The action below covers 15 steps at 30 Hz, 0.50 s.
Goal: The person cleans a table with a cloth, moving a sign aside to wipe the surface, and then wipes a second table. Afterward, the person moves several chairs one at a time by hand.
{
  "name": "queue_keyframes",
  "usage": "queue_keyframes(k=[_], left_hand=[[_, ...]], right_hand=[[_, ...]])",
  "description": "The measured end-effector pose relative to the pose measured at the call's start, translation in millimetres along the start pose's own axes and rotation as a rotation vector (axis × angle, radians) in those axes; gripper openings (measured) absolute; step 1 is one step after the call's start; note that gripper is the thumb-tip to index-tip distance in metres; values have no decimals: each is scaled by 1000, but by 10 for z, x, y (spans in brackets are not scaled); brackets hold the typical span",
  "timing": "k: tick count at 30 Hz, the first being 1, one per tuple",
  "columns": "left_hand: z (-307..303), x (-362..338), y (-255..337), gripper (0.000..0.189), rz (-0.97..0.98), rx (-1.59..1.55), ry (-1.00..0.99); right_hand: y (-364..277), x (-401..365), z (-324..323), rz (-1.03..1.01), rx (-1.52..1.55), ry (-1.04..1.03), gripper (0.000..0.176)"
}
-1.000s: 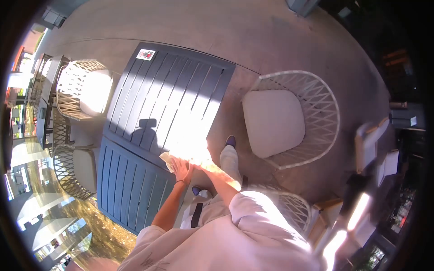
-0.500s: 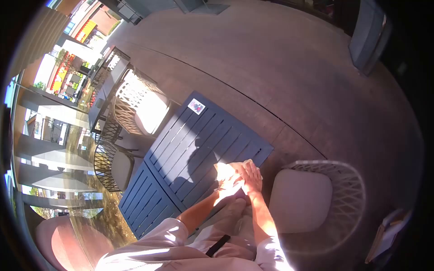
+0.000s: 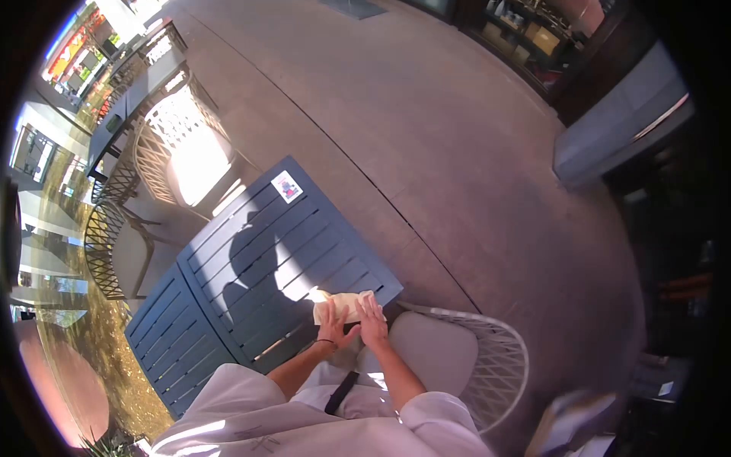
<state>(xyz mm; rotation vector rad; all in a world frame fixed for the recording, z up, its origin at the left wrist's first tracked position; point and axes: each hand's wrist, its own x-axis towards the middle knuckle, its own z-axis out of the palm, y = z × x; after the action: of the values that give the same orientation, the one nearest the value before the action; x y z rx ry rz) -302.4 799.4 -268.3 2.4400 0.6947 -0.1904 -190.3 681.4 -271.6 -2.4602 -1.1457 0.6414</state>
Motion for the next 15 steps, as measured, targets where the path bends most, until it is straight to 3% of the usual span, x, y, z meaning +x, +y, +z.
queue_keyframes(k=[5,8,12,15], left_hand=[[-29,32,32,73,-37,-31,-18],[134,108,44,71,-69,-95,68],[276,325,140,72,-151,-58,-23],[299,420,264,70,-178,-70,-20]], right_hand=[[105,130,97,-39,39,19,68],[156,357,8,-122,6,-22,68],[229,768,-335,-289,-91,-190,66],[425,868,-468,-394,-151,-187,59]])
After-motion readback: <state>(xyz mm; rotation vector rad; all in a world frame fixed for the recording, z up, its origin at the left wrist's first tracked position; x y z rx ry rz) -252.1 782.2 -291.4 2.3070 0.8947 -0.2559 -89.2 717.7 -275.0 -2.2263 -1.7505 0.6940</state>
